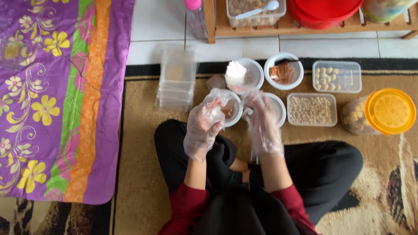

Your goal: Packaging small snacks into plastic bags using a spoon while sitting on the floor

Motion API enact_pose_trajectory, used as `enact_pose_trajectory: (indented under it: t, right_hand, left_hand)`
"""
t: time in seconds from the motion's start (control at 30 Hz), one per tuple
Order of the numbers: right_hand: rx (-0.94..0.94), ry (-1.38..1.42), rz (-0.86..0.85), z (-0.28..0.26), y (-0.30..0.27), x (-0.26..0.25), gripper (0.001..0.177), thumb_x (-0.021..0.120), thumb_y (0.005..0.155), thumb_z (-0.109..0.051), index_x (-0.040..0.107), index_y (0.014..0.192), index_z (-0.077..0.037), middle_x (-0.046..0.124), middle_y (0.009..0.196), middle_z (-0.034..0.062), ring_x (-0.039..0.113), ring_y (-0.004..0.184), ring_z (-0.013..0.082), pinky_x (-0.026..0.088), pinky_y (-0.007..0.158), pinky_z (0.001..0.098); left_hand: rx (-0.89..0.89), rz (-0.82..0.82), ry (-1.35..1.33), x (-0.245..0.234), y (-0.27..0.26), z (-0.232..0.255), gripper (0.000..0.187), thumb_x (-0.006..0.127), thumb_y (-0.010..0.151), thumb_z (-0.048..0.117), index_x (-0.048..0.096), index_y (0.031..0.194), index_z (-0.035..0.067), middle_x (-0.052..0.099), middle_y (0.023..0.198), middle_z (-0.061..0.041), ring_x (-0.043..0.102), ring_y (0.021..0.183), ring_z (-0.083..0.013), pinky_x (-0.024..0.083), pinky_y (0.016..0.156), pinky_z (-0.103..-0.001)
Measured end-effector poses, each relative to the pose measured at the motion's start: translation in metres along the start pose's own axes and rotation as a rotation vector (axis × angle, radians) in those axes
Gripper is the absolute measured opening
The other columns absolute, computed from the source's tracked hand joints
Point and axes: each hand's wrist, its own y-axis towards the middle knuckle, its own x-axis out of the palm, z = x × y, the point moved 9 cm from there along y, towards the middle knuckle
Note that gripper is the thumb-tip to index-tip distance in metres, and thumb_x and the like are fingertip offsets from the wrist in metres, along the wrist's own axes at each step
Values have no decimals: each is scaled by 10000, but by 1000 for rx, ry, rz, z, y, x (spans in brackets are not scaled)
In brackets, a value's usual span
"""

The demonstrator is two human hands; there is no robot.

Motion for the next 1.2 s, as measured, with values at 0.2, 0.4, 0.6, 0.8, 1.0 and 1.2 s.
enact_pose_trajectory:
  t: [0.2, 0.4, 0.6, 0.8, 1.0, 1.2]
  right_hand:
    - [-699, -1507, 220, -84, 202, 41, 462, 789, 853, -473, 639, 1283, -392, 710, 1148, -67, 693, 1056, 171, 534, 911, 356]
    - [-528, -2300, 65, -64, 265, 138, 754, 658, 967, -263, 293, 1626, -286, 327, 1637, 188, 262, 1508, 406, 446, 1087, 548]
    - [-1033, -2415, 69, -38, 375, 81, 234, 599, 878, -148, 734, 976, -313, 735, 967, 71, 566, 1070, 275, 377, 804, 433]
    - [-1817, -1997, -94, -86, 253, 147, 1080, 642, 864, 5, -21, 1677, -255, 514, 1374, -20, 539, 1139, 203, 484, 974, 345]
    - [-1367, -948, -420, -171, 26, 209, 112, 550, 1100, -42, 621, 1080, 42, 653, 1061, 176, 643, 941, 286, 592, 832, 362]
    - [-1188, -832, -678, -201, -111, 194, 103, 514, 1129, -137, 564, 1154, -51, 700, 825, 113, 712, 700, 193, 587, 596, 278]
  left_hand:
    - [-134, -34, 55, -16, 18, -12, 817, 703, 852, 664, 655, 1248, -50, 730, 1007, -214, 712, 834, -240, 559, 634, -370]
    - [-126, -32, 284, -12, 23, -23, 577, 608, 935, 460, 656, 1288, 7, 714, 994, -193, 698, 789, -364, 550, 604, -405]
    - [-160, 50, 258, -28, 23, -42, 567, 620, 949, 454, 656, 1271, -12, 706, 944, -205, 676, 726, -327, 524, 594, -382]
    - [-282, 3, 317, -32, 31, -24, 681, 494, 969, 657, 620, 1264, 56, 742, 1085, -66, 749, 970, -227, 575, 867, -342]
    - [71, -28, 469, -25, 58, 63, 495, 652, 995, 364, 554, 1341, 24, 686, 1211, -141, 702, 1095, -281, 575, 956, -397]
    - [54, -143, -30, 1, 54, 101, 433, 812, 813, 276, 705, 1132, 4, 691, 979, -135, 707, 887, -255, 579, 809, -407]
